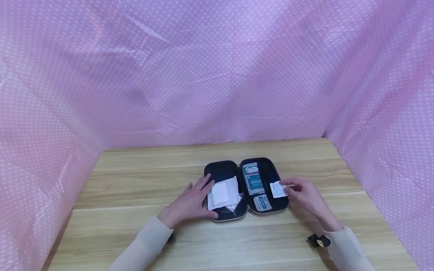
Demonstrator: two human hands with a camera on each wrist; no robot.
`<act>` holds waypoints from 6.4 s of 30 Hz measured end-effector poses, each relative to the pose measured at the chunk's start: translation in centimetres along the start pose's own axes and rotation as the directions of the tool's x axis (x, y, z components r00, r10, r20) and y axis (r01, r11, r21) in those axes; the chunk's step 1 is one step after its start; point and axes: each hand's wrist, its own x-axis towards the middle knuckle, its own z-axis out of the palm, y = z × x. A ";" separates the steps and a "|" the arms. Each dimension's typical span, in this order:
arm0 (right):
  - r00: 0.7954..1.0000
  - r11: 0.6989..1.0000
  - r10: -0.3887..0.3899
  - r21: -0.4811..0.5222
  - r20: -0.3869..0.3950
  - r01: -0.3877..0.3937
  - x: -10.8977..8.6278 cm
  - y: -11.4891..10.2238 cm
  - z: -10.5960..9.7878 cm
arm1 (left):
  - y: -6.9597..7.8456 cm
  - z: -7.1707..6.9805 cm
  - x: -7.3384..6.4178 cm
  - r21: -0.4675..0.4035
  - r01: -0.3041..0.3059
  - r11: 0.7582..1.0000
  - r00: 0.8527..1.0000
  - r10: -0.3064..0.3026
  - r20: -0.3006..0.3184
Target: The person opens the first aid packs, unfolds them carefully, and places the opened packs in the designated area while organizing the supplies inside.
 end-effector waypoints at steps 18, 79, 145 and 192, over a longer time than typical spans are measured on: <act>0.994 0.996 -0.071 -0.056 0.085 0.076 -0.7 0.2 0.6 | 0.1 0.0 -0.1 -0.017 0.002 1.000 1.000 -0.002 0.003; 0.987 0.977 -0.129 -0.156 0.100 0.144 -0.6 -2.0 3.5 | 0.0 0.1 0.1 -0.026 0.006 1.000 1.000 -0.005 0.016; 0.849 0.851 -0.523 -0.105 -0.081 0.514 0.2 -8.2 7.2 | -1.5 -0.8 -2.9 -0.084 -0.057 0.995 0.944 0.026 -0.330; 0.729 0.657 -0.584 -0.320 0.357 0.683 1.8 -10.2 10.6 | -1.8 -1.4 3.9 0.120 -0.099 0.988 0.934 0.134 -0.332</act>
